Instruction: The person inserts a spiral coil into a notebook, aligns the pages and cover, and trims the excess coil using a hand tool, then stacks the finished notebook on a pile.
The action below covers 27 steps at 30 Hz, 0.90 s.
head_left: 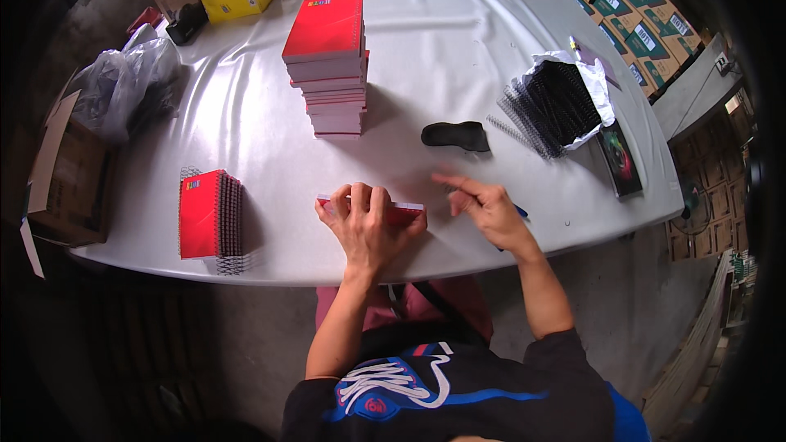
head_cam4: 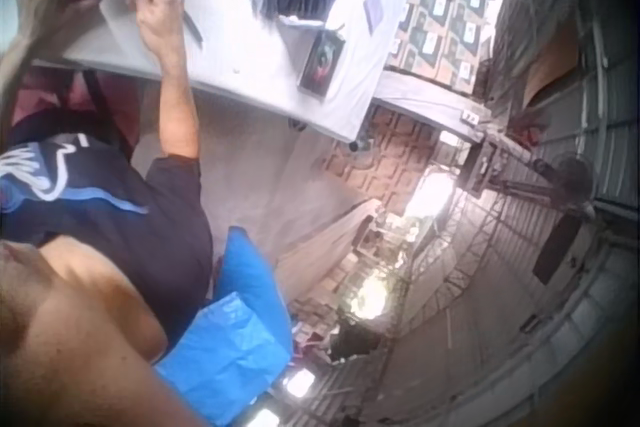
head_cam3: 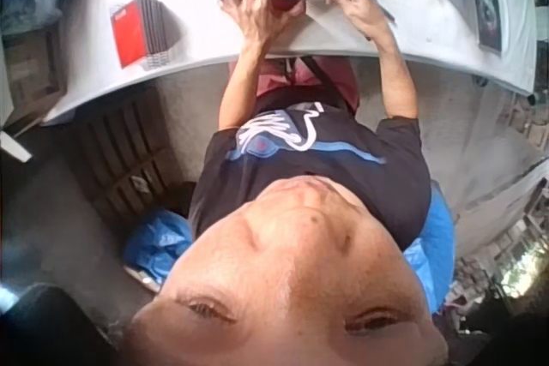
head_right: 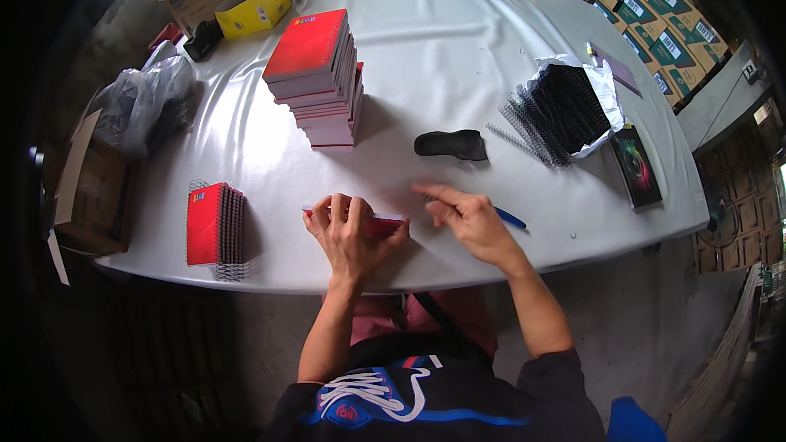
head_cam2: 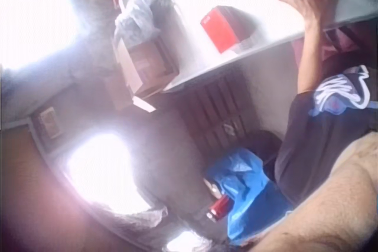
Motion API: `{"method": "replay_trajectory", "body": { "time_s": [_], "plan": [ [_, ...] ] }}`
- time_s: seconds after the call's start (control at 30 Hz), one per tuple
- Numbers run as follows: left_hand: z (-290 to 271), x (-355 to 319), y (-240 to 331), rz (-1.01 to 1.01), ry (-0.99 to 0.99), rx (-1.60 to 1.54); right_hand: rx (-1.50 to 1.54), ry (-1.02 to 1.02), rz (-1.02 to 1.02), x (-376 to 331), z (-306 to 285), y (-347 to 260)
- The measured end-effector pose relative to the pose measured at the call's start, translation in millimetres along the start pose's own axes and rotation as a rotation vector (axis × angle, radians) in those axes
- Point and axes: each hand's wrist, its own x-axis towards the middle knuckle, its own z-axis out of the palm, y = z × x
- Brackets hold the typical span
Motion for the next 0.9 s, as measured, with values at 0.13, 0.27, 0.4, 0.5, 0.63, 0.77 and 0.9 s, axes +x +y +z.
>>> {"method": "replay_trajectory", "body": {
  "time_s": [0.13,0.27,0.4,0.5,0.63,0.77,0.9],
  "plan": [
    [2.9,-2.7,2.0,-0.029,-0.051,-0.033,-0.142,0.106,-0.212,2.2,14.5,5.0],
    [1.9,-4.5,-0.7,-0.002,-0.042,-0.054,-0.011,0.141,-0.287,7.6,21.6,8.5],
    [0.4,-4.3,-1.8,0.011,-0.047,-0.066,-0.004,-0.068,-0.203,10.3,14.2,2.0],
    [-0.7,-5.5,-2.5,0.008,-0.048,-0.042,0.062,-0.150,-0.134,13.5,15.1,2.6],
    [0.7,-5.4,-1.7,-0.005,-0.058,-0.049,0.071,-0.174,-0.119,13.3,14.2,5.6],
    [-1.4,-3.7,0.1,-0.003,-0.080,-0.011,0.035,-0.165,-0.224,11.2,11.0,4.3],
    [-3.5,-3.7,0.4,-0.005,-0.108,-0.016,0.109,-0.334,0.096,11.9,6.7,-7.4]
  ]
}}
